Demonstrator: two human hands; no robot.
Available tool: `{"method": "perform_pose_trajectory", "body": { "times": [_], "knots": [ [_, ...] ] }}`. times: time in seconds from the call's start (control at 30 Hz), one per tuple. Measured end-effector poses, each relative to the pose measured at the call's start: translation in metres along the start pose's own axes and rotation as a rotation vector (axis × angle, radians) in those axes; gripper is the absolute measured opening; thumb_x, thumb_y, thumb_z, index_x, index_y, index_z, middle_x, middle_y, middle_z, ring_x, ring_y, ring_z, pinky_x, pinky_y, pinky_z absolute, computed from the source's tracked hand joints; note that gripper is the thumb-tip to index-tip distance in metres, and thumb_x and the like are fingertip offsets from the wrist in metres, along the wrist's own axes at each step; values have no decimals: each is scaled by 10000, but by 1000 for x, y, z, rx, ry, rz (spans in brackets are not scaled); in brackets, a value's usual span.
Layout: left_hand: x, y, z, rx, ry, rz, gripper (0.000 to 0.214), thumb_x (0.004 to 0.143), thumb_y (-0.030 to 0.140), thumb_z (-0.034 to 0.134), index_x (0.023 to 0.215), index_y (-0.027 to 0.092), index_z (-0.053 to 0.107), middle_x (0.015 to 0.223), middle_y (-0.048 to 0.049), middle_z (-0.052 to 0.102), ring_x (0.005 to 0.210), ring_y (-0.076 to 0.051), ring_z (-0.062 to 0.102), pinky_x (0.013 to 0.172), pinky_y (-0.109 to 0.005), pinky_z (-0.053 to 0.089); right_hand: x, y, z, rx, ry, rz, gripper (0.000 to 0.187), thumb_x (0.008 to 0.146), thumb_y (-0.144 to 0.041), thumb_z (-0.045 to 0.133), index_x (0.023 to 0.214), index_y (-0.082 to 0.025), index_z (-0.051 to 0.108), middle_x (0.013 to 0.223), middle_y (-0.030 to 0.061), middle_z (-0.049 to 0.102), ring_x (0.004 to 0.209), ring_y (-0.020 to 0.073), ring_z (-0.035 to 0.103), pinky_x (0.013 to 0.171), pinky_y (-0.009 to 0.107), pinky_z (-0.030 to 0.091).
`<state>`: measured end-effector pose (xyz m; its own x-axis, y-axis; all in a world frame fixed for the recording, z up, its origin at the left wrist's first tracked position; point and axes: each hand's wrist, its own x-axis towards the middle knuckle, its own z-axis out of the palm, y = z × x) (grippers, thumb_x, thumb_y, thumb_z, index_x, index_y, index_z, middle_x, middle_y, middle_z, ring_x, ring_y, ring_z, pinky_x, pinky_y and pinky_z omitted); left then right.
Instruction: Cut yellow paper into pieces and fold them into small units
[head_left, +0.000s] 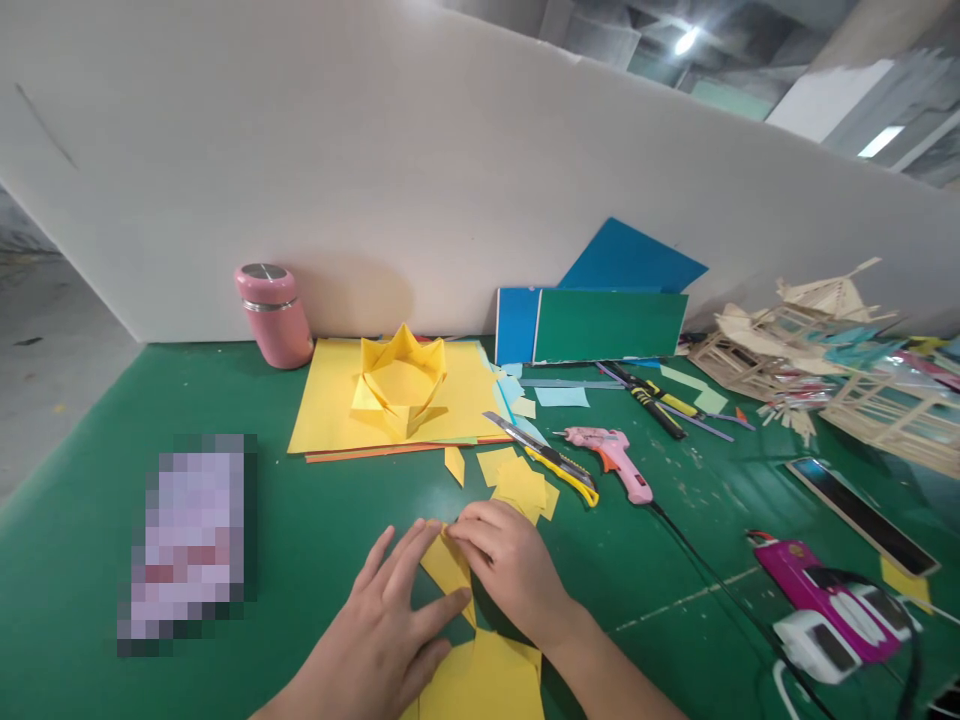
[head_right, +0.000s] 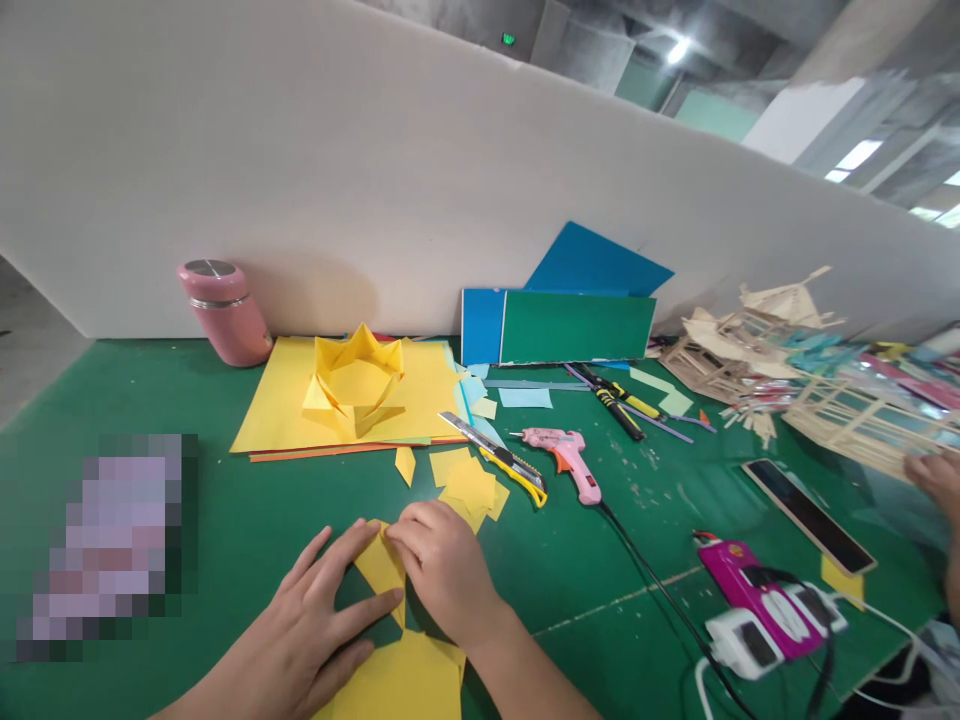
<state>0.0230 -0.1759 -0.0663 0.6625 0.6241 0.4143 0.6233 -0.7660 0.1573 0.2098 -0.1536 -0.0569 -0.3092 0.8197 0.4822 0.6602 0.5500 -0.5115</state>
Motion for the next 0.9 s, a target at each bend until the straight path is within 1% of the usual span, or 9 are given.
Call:
{"method": "perform_pose_trajectory", "body": {
  "times": [0.07,0.13,0.2,0.3,0.4,0.53,0.63,0.8,0.9],
  "knots": [
    [-1,0,1,19,3,-16,269,861,402,574,1120,354,631,1383,-71,434,1291,-323,396,1016,-544,390,0,1,-1,-6,-22,-9,303,963,-188,422,791,-185,671,730,43,619,704,165,565,615,268,442],
    [1,0,-3,52,-25,10,274,863,415,570,1129,371,622,1359,-80,460,1278,-334,409,974,-545,424,1,1,-2,-3,-36,-14,299,965,-191,420,813,-182,676,739,43,614,713,164,562,626,268,443],
    [4,1,-11,84,-49,52,260,874,415,555,1121,370,624,1313,-95,502,1237,-323,451,925,-510,466,1,2,-3,-1,-44,-17,298,966,-192,418,821,-177,678,746,45,614,715,164,559,634,271,443],
    [9,2,-17,118,-55,75,253,885,415,538,1114,352,626,1294,-100,529,1216,-299,470,915,-466,468,1,3,-4,-8,-56,-25,312,970,-194,410,813,-171,679,740,46,617,708,166,555,636,275,440],
    [9,3,-15,115,-24,56,249,877,428,544,1096,351,633,1292,-81,544,1224,-288,461,956,-457,420,2,2,-4,-22,-68,-32,337,978,-208,396,801,-171,681,737,46,622,703,165,554,633,275,437],
    [6,4,-6,71,24,17,229,857,433,570,1062,362,644,1287,-81,559,1232,-284,459,995,-466,351,3,1,-5,-52,-72,-49,360,984,-216,382,792,-175,683,740,47,625,697,162,549,628,271,431],
    [5,5,-4,61,27,10,234,856,430,576,1069,362,643,1293,-71,563,1242,-269,455,1036,-452,293,4,1,-6,-64,-85,-53,363,982,-203,382,775,-174,679,733,44,619,695,159,543,626,264,424],
    [4,5,-2,85,18,2,238,857,446,577,1067,358,647,1330,-60,549,1247,-263,459,1097,-445,152,4,2,-6,-89,-111,-57,388,985,-190,367,737,-172,666,712,36,608,678,155,526,621,260,413],
    [4,5,-1,99,5,25,250,862,453,570,1077,349,642,1325,-63,560,1261,-265,452,1104,-444,132,3,2,-6,-110,-119,-62,375,984,-193,380,752,-178,675,714,32,618,682,155,526,622,260,412]
  ]
}}
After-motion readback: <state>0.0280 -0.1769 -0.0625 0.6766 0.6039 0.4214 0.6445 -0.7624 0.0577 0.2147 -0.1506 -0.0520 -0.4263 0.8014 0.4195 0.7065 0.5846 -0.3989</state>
